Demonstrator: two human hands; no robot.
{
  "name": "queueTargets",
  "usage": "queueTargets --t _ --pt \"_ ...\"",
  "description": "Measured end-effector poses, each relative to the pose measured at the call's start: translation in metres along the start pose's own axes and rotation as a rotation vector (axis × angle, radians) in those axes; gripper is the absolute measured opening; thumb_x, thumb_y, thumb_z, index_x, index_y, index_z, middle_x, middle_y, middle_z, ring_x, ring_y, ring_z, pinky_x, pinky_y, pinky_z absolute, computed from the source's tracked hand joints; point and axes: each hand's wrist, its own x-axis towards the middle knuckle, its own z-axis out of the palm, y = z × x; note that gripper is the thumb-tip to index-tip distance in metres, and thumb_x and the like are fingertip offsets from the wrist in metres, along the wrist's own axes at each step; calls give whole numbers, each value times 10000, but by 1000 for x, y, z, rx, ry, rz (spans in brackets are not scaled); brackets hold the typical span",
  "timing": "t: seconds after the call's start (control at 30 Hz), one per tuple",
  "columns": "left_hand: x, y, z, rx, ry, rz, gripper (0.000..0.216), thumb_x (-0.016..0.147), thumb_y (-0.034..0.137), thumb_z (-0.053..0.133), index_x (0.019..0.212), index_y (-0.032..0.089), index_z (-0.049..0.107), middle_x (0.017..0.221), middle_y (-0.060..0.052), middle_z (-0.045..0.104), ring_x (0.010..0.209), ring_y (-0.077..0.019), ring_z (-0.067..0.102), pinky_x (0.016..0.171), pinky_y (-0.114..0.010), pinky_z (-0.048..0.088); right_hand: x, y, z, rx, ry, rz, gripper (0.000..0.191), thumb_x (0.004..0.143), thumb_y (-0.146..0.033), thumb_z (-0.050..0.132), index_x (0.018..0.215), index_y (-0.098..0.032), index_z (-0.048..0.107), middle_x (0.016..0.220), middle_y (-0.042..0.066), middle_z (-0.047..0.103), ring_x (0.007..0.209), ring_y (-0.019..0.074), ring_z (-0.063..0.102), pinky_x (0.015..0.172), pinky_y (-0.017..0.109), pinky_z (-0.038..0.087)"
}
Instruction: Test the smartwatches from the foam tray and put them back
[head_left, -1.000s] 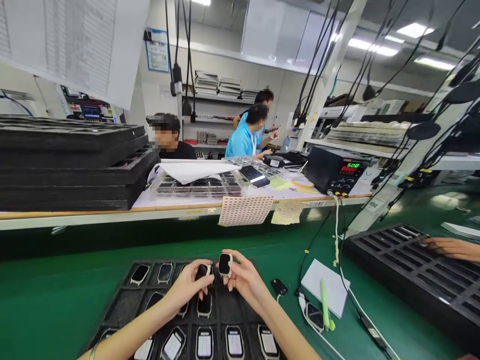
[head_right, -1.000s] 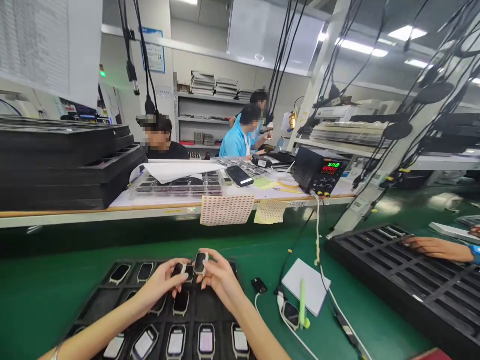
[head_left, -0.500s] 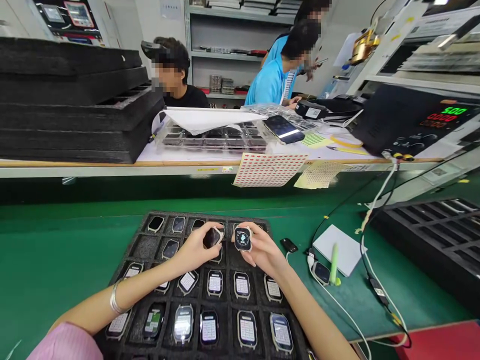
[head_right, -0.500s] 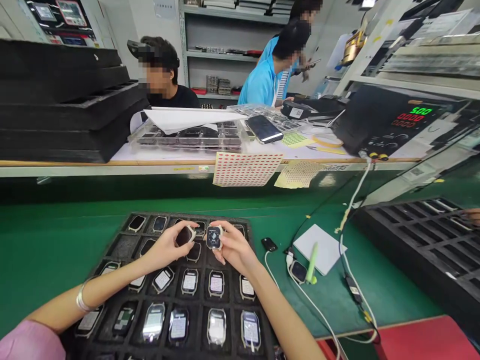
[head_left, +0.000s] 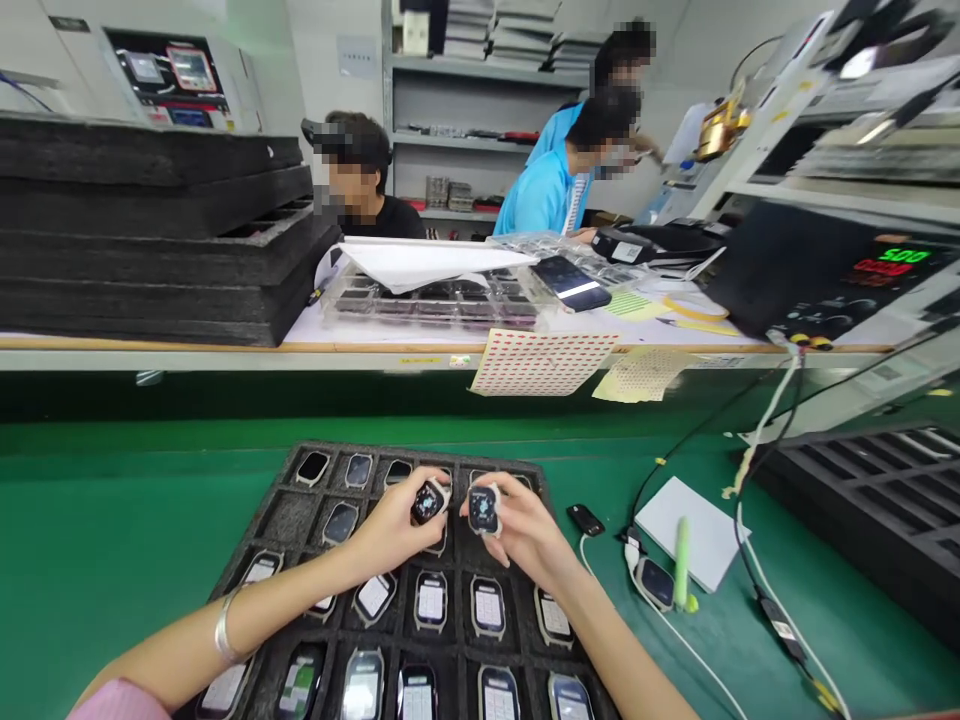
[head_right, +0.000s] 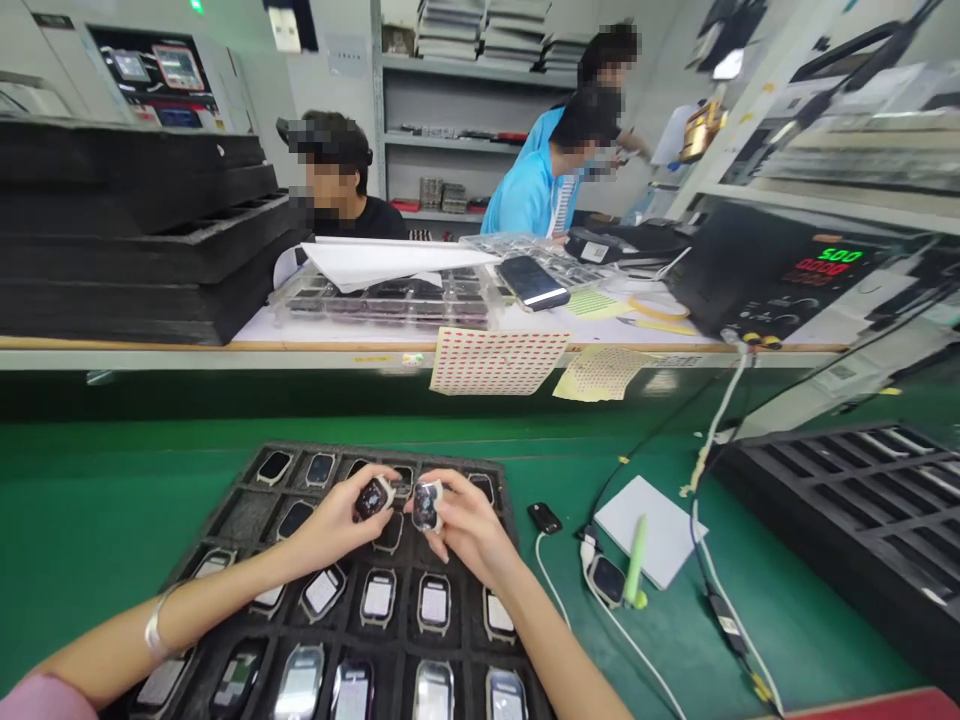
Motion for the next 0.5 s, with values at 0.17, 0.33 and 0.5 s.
queueTargets --t 0.17,0.33,0.5 --pt "-2 -4 5 1 -58 15 307 791 173 500 1098 188 495 935 -24 601 852 -184 545 794 -281 393 -4 3 0 -16 -1 -25 277 819 -259 688 1065 -162 603 865 99 680 467 88 535 397 177 429" --pt "-2 -9 6 -25 -54 -5 324 800 183 490 1123 200 488 1010 -37 589 903 -193 539 817 -289 388 -6 3 -2 -16 5 -23 292 806 -255 697 1058 -150 596 854 107 683 444 84 532 383 171 423" --pt "0 -13 7 -44 -38 -23 323 791 183 493 1114 200 496 975 -32 590 872 -192 538 779 -283 394 -6 2 -3 -21 11 -22 288 801 -253 700 1046 -149 593 856 100 676 429 79 529 385 178 422"
